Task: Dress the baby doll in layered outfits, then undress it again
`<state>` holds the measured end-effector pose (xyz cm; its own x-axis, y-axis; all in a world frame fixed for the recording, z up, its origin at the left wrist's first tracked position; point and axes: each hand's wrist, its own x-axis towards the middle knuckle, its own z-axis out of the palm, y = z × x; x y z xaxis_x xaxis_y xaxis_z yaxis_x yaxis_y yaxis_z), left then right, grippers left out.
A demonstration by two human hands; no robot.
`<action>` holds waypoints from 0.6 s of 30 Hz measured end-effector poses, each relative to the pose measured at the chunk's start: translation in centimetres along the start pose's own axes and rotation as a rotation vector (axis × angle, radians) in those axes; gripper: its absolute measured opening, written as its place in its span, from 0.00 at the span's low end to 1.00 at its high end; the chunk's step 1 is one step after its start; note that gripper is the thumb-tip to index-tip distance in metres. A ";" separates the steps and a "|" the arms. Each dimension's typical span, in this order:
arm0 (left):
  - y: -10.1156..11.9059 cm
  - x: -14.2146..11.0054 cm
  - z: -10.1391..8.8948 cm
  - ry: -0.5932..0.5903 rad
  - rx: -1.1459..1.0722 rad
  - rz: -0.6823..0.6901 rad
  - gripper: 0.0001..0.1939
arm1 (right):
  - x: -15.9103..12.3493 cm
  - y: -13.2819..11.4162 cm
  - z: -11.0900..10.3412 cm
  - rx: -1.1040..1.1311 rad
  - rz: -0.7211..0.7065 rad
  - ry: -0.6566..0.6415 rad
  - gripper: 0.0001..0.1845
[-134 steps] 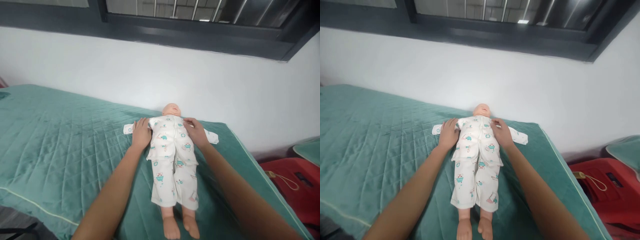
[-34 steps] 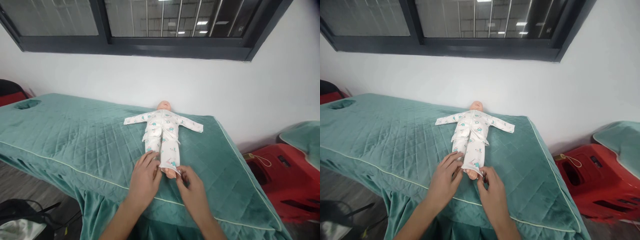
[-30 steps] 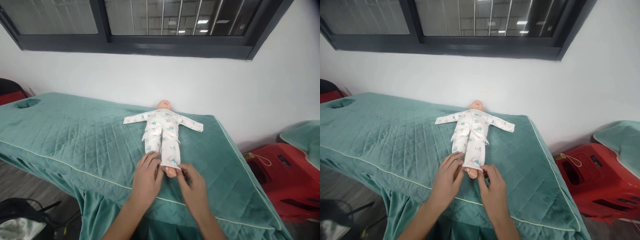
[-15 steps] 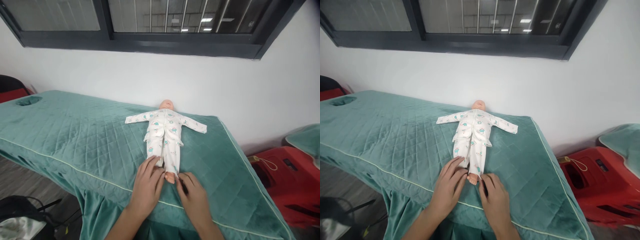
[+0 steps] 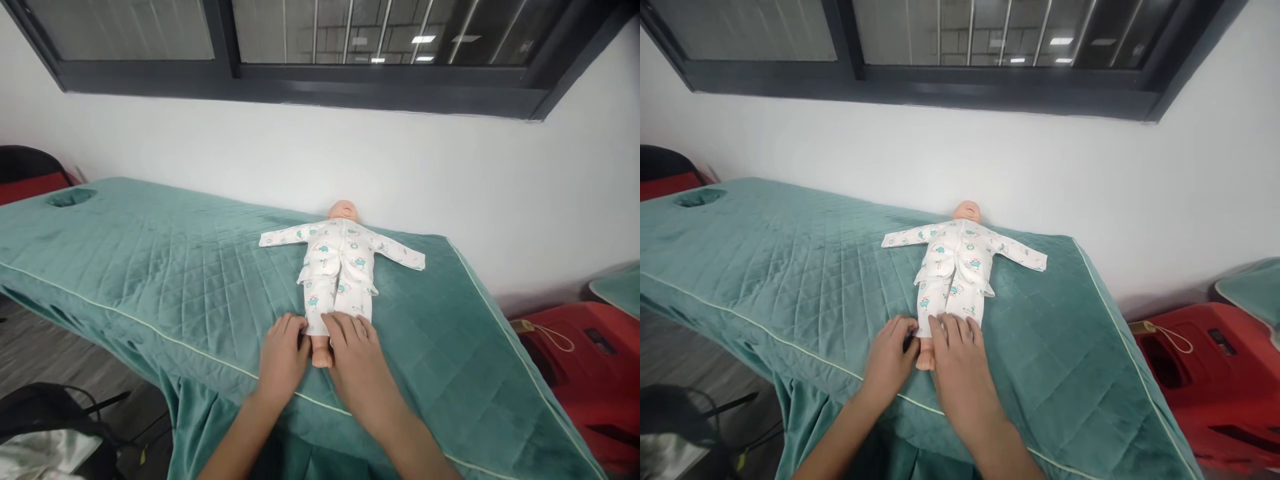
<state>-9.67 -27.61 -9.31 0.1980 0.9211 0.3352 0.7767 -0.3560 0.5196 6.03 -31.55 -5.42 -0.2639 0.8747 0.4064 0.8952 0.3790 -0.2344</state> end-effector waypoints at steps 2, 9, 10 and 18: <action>0.0 0.5 0.0 -0.013 0.002 -0.018 0.04 | 0.6 0.3 0.2 -0.033 0.039 -0.009 0.21; -0.4 -0.2 -0.4 -0.006 -0.111 -0.119 0.04 | 1.9 0.0 0.4 -0.109 0.139 -0.009 0.08; -0.3 -0.5 -0.5 -0.011 -0.159 -0.139 0.04 | 2.1 0.0 0.4 -0.106 0.149 -0.004 0.08; 1.2 -1.3 -3.6 -0.012 -0.377 -0.142 0.07 | 0.5 -0.6 -0.7 0.147 0.186 0.096 0.05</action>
<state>-11.12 -29.77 -6.32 0.1129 0.9663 0.2315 0.5233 -0.2558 0.8128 5.59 -31.56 -4.40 -0.0578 0.9034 0.4249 0.8616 0.2601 -0.4358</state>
